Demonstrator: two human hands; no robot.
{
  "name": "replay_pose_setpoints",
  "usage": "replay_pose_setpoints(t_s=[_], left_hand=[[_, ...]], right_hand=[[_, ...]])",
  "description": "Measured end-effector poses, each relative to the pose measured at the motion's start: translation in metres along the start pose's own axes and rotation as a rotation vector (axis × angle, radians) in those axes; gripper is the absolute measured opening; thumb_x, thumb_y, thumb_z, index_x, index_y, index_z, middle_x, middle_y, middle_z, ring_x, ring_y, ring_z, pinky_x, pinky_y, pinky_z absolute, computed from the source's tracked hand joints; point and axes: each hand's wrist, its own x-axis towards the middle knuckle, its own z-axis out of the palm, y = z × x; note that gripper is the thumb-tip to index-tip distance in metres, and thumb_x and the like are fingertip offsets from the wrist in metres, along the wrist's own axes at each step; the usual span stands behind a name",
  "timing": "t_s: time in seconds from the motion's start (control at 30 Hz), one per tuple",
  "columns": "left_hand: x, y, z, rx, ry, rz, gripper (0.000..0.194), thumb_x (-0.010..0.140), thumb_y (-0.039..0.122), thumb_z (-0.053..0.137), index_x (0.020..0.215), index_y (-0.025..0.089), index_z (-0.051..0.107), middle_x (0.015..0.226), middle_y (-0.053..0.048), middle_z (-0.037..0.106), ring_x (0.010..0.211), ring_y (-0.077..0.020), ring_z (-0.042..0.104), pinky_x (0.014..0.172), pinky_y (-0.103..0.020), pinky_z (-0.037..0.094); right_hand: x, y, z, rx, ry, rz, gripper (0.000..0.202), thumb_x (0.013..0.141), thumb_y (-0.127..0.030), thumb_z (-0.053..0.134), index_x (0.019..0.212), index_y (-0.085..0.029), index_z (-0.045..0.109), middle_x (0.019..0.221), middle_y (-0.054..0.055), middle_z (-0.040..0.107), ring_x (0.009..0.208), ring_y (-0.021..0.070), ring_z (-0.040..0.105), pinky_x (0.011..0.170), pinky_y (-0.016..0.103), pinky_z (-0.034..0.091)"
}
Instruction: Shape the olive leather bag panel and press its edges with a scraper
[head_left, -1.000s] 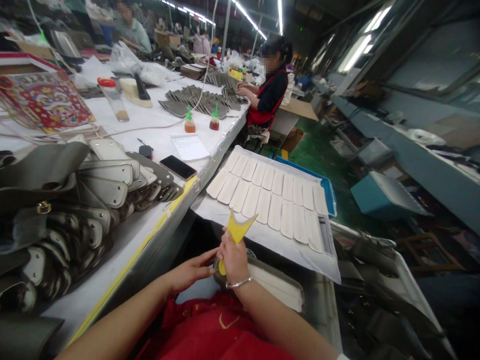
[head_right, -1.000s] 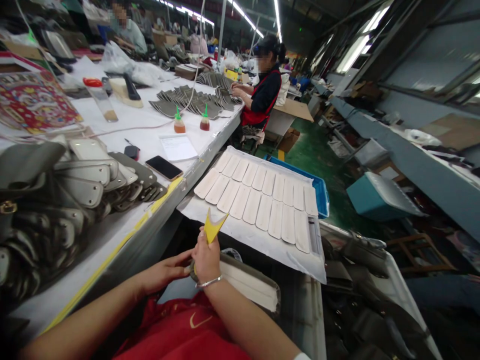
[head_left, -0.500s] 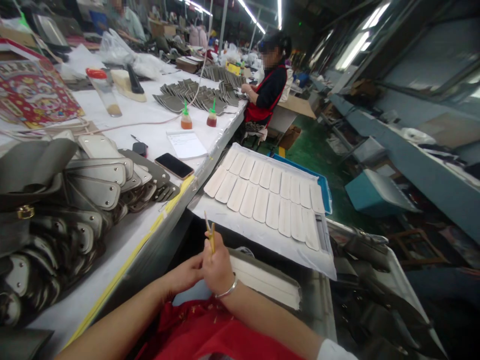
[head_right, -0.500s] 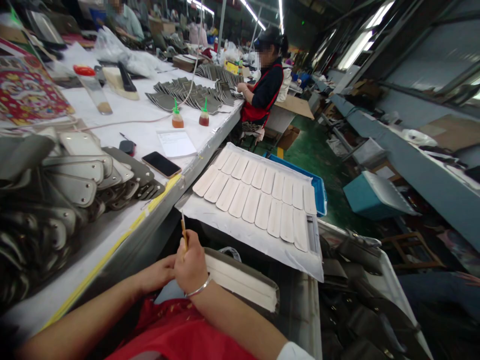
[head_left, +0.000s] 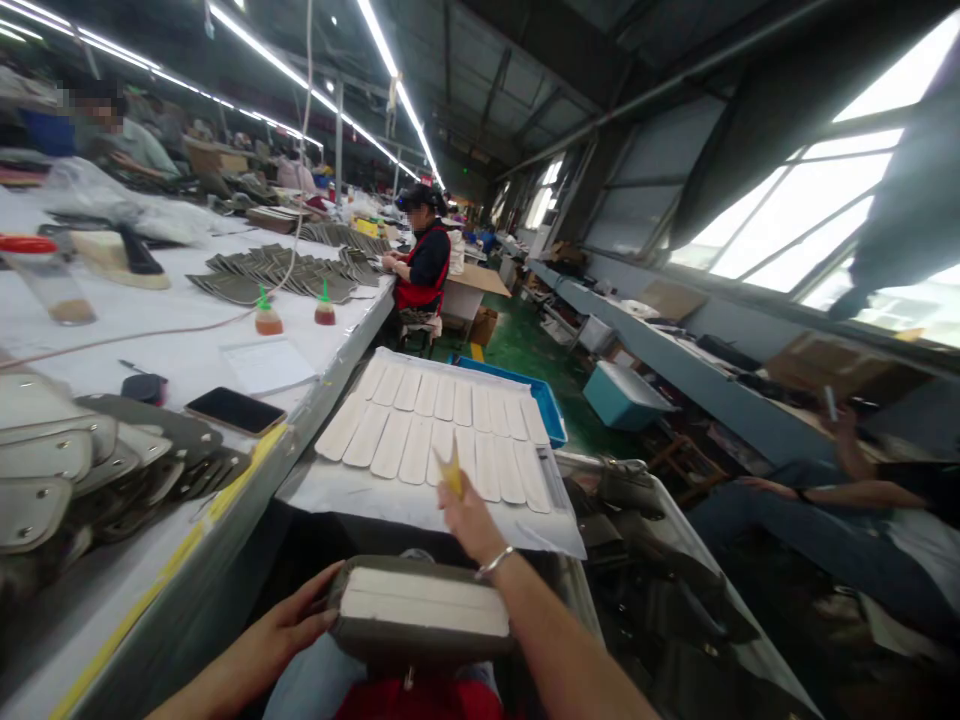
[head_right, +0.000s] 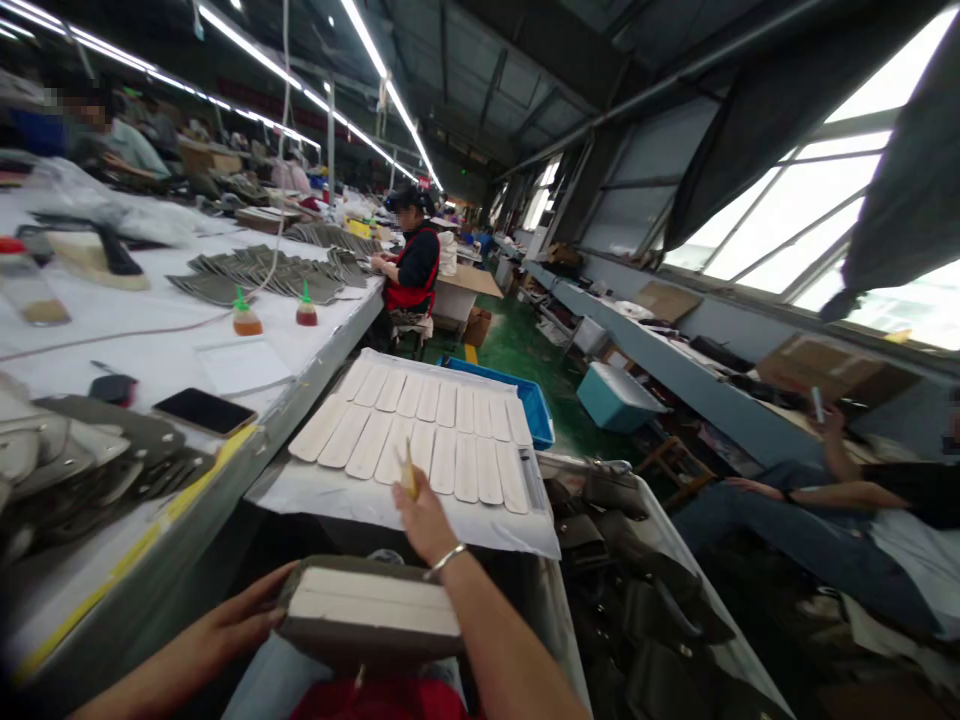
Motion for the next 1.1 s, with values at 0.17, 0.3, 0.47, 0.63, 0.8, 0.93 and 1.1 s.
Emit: replay_pose_setpoints(t_s=[0.17,0.3,0.47,0.63,0.8,0.93,1.1], left_hand=[[0.005,0.000,0.000,-0.047,0.046,-0.045,0.069,0.075,0.058,0.061,0.133,0.024,0.044,0.138,-0.004,0.045,0.128,-0.0230,0.041,0.111,-0.037,0.028],[0.019,0.005,0.009,-0.095,0.166,-0.045,0.065,0.075,0.064,0.056,0.123,0.020,0.056,0.129,-0.006,0.054,0.121,-0.0236,0.047,0.106,-0.035,0.033],[0.036,0.005,0.017,-0.142,0.222,-0.054,0.056,0.077,0.056,0.060,0.114,0.015,0.062,0.113,-0.010,0.064,0.106,-0.0231,0.057,0.096,-0.033,0.040],[0.037,0.002,0.014,-0.228,0.192,-0.093,0.053,0.078,0.048,0.062,0.117,0.013,0.060,0.113,-0.012,0.064,0.101,-0.0222,0.059,0.092,-0.033,0.042],[0.034,0.010,0.013,-0.125,0.180,-0.110,0.047,0.075,0.038,0.061,0.117,0.015,0.060,0.113,-0.010,0.063,0.099,-0.0200,0.058,0.089,-0.032,0.042],[0.037,0.020,0.011,0.027,0.201,-0.130,0.037,0.071,0.031,0.059,0.104,0.016,0.066,0.101,-0.007,0.066,0.093,-0.0186,0.056,0.079,-0.028,0.040],[0.045,0.029,0.002,0.173,0.141,-0.215,0.044,0.070,0.044,0.059,0.105,0.020,0.067,0.103,-0.008,0.065,0.094,-0.0231,0.055,0.068,-0.029,0.040]], right_hand=[[0.038,0.084,-0.104,-0.946,-0.111,0.082,0.056,0.084,-0.046,0.048,0.130,-0.015,0.041,0.110,0.011,0.056,0.099,0.0208,0.054,0.091,0.034,0.042],[0.061,0.154,-0.118,-1.066,-0.215,0.065,0.065,0.081,-0.036,0.056,0.137,-0.009,0.037,0.114,0.017,0.051,0.105,0.0258,0.051,0.098,0.037,0.037],[0.081,0.198,-0.118,-1.197,-0.261,-0.028,0.059,0.084,-0.041,0.051,0.138,-0.019,0.040,0.126,0.016,0.046,0.113,0.0267,0.047,0.102,0.039,0.033],[0.083,0.214,-0.124,-1.277,-0.218,-0.063,0.060,0.085,-0.050,0.046,0.139,-0.026,0.038,0.136,0.013,0.043,0.124,0.0294,0.041,0.103,0.047,0.032],[0.070,0.191,-0.107,-1.136,-0.113,-0.135,0.054,0.089,-0.043,0.037,0.132,-0.012,0.047,0.137,0.017,0.043,0.128,0.0288,0.037,0.107,0.046,0.030],[0.044,0.117,-0.071,-0.841,-0.155,-0.246,0.050,0.089,-0.044,0.037,0.121,-0.009,0.053,0.129,0.016,0.050,0.127,0.0255,0.039,0.111,0.043,0.028],[0.005,0.014,-0.010,-0.593,-0.383,-0.290,0.041,0.089,-0.043,0.039,0.110,-0.013,0.059,0.115,0.011,0.059,0.108,0.0200,0.053,0.100,0.038,0.041]])
